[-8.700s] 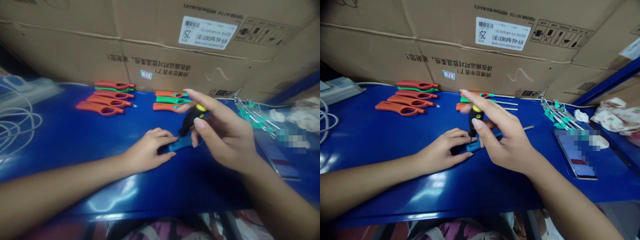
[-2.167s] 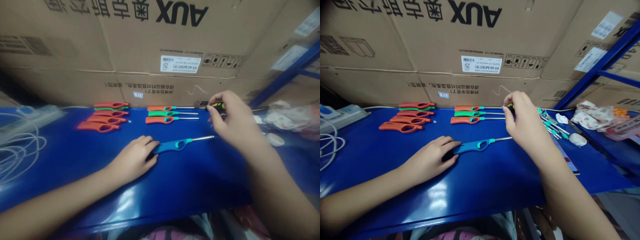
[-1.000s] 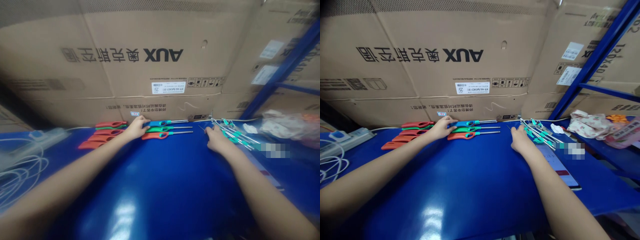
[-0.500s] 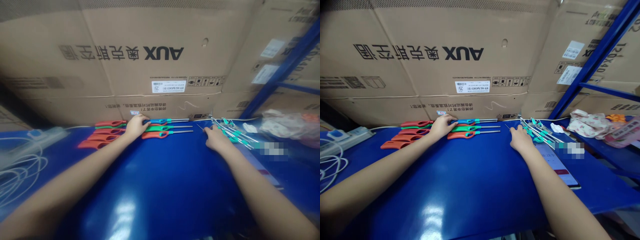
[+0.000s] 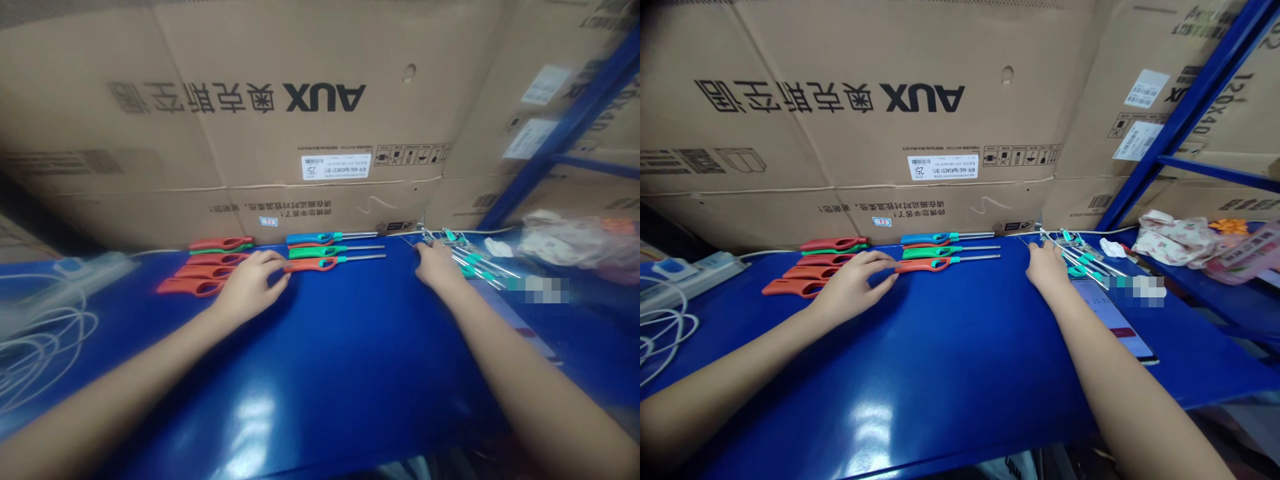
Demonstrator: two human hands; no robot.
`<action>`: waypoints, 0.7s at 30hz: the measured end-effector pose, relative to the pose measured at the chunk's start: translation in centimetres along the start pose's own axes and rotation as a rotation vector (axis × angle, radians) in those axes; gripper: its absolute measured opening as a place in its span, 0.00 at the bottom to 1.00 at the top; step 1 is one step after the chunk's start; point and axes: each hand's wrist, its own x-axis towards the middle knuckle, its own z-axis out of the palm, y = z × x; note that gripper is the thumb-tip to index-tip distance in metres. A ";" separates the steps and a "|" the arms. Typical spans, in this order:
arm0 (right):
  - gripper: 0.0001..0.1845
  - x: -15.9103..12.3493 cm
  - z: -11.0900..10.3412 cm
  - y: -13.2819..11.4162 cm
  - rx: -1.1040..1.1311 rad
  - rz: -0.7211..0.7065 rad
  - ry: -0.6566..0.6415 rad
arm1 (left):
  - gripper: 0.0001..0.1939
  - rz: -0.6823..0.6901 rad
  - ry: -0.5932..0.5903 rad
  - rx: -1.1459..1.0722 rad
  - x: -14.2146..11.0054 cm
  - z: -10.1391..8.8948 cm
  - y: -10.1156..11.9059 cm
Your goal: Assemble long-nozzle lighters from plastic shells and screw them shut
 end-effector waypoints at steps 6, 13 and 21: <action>0.17 -0.7 -0.6 -1.9 0.179 -0.258 0.065 | 0.17 -0.125 -0.067 0.073 -3.6 -2.5 -3.5; 0.20 -3.2 0.5 -4.3 0.313 -0.511 -0.079 | 0.12 -0.092 -0.221 0.184 -4.6 -5.3 -6.4; 0.20 -3.7 0.9 -4.6 0.262 -0.720 -0.222 | 0.08 -0.061 -0.327 0.150 -4.8 -5.6 -6.9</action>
